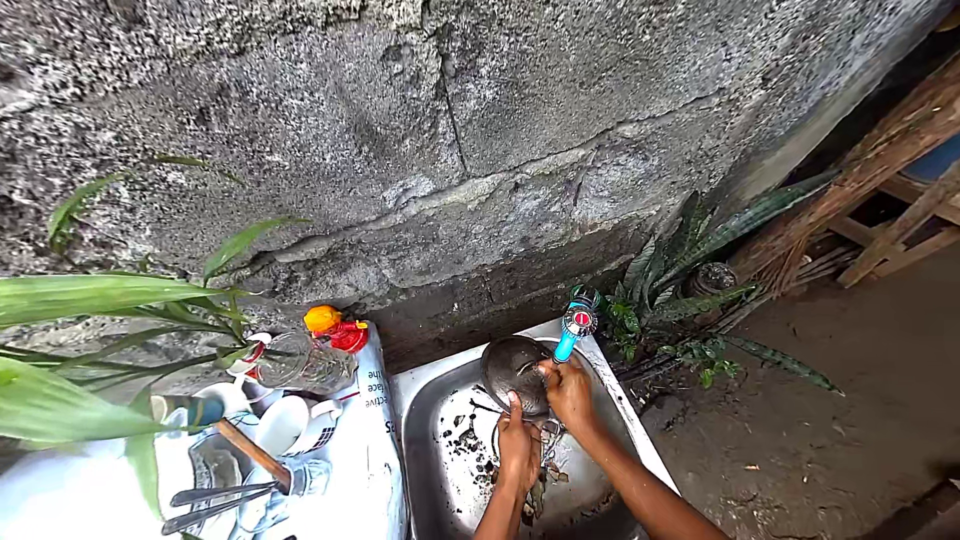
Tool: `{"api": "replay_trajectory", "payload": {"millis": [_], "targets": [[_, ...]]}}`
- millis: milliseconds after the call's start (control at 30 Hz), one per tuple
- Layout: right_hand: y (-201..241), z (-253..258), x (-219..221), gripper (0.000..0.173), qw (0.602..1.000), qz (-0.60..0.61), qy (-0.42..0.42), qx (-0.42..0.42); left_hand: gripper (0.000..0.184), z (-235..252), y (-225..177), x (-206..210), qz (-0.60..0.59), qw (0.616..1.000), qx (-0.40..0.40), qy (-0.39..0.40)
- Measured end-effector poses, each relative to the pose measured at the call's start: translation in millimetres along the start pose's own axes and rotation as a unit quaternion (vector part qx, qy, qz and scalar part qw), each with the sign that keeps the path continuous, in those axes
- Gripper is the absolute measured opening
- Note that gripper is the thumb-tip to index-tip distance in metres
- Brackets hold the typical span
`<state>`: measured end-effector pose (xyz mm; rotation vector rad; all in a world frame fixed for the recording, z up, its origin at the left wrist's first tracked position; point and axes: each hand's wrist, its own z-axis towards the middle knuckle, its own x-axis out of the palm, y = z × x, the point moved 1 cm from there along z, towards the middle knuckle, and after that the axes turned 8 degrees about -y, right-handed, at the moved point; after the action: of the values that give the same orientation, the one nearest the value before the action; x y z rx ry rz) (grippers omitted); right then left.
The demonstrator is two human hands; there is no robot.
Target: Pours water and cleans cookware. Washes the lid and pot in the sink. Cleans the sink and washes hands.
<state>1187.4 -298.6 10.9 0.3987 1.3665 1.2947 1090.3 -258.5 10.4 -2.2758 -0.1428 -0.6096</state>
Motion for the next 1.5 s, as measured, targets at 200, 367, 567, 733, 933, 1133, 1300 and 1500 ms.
{"api": "replay_trajectory", "payload": {"millis": [200,367,567,733,933,1133,1300,1500], "targets": [[-6,-30,8,0.014,0.991,0.042,-0.016,-0.123,0.034,3,-6,2,-0.002,0.999,-0.02,-0.029],[-43,-10,-2,0.032,0.942,0.17,-0.059,0.282,0.037,0,-12,2,-0.064,0.998,-0.011,-0.021],[-11,-43,-6,0.09,0.657,0.436,0.036,0.614,0.02,-1,10,-7,-0.086,0.996,0.013,0.009],[-43,-31,-45,0.025,0.723,0.396,0.16,0.543,0.052,4,-8,-40,-0.076,0.995,0.034,0.064],[-35,-29,-37,0.05,0.867,0.337,0.123,0.345,0.049,3,-30,-53,-0.032,0.989,-0.085,0.119],[-51,3,-46,0.026,0.942,0.239,0.036,0.233,0.058,2,-51,-60,0.105,0.981,-0.043,0.156],[-11,0,-16,0.042,0.983,0.128,0.12,0.054,0.054,-7,-28,-43,0.243,0.948,-0.002,0.204],[-20,6,11,0.059,0.976,-0.039,0.147,-0.154,0.046,-2,-13,-39,0.295,0.931,0.037,0.212]]}}
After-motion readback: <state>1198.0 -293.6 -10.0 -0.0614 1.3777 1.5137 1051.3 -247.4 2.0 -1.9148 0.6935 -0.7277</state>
